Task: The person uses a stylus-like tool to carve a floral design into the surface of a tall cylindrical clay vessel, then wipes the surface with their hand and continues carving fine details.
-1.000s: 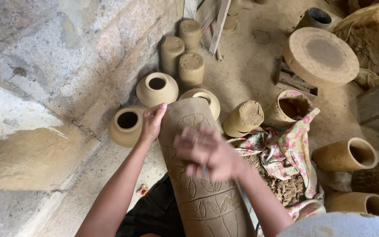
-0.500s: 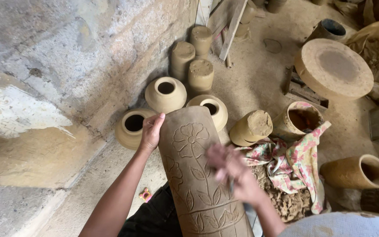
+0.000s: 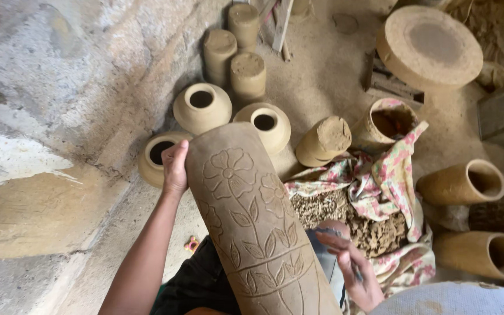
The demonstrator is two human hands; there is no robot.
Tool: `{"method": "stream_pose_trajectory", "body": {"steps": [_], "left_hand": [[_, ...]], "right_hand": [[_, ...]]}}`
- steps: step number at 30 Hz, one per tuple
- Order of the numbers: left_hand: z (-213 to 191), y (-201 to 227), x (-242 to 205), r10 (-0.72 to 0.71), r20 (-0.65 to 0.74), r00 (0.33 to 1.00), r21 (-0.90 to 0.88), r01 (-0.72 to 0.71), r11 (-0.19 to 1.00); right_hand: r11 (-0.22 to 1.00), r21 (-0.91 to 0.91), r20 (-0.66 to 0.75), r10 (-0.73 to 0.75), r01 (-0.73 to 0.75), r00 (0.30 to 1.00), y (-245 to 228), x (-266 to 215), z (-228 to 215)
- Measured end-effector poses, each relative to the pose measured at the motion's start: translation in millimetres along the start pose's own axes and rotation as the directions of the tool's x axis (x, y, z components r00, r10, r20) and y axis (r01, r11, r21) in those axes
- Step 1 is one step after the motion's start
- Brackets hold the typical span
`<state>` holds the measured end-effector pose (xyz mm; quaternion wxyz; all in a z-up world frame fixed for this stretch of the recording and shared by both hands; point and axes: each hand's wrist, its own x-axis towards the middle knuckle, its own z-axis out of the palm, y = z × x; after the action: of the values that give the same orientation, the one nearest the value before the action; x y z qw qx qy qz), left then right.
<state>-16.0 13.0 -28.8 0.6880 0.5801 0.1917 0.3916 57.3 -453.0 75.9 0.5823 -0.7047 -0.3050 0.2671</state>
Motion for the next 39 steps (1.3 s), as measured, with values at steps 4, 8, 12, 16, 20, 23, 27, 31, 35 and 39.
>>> {"method": "stream_pose_trajectory", "body": {"steps": [4, 8, 12, 16, 20, 23, 27, 31, 35, 39], "left_hand": [[-0.4, 7.1, -3.9, -0.075, -0.035, 0.997, -0.077, 0.072, 0.994], [0.2, 10.3, -5.3, -0.051, -0.012, 0.999, -0.064, 0.05, 0.997], [-0.2, 8.6, -4.4, -0.009, 0.018, 1.0, -0.07, 0.01, 0.997], [-3.9, 5.4, -6.0, -0.013, 0.007, 1.0, -0.087, 0.013, 0.996], [-8.8, 3.5, -8.3, -0.031, -0.023, 0.999, -0.093, 0.028, 0.995], [-13.0, 5.7, -11.4, -0.019, -0.034, 0.999, -0.109, 0.016, 0.994], [-13.7, 11.3, -12.1, -0.089, -0.108, 0.99, -0.149, 0.072, 0.986], [-0.7, 31.4, -3.4, -0.116, -0.098, 0.988, -0.143, 0.101, 0.985], [60.0, 65.8, 34.5, 0.021, 0.19, 0.982, 0.185, -0.057, 0.981], [181.5, 70.2, 82.5, -0.125, 0.419, 0.9, 0.365, -0.041, 0.93]], "right_hand": [[0.979, -0.179, -0.113, 0.079, -0.098, 0.991, 11.5, -51.8, 10.0], [0.991, -0.107, -0.305, 0.047, -0.084, 0.951, 46.6, -91.1, 16.8], [0.99, -0.132, -0.259, 0.005, -0.04, 0.966, 77.8, -127.3, 14.3], [0.992, -0.101, -0.305, -0.101, 0.073, 0.947, 117.4, -128.7, 15.5], [0.986, -0.054, -0.318, -0.164, 0.155, 0.934, 118.4, -108.4, 22.1], [0.977, -0.013, -0.326, -0.206, 0.214, 0.923, 115.6, -89.0, 26.8], [0.957, 0.033, -0.355, -0.259, 0.289, 0.898, 119.3, -76.6, 28.1], [0.928, 0.051, -0.397, -0.32, 0.369, 0.86, 119.3, -65.0, 21.9], [0.922, 0.085, -0.393, -0.318, 0.379, 0.863, 107.5, -84.9, 10.7], [0.89, 0.099, -0.418, -0.37, 0.446, 0.83, 100.8, -85.7, 1.8]]}}
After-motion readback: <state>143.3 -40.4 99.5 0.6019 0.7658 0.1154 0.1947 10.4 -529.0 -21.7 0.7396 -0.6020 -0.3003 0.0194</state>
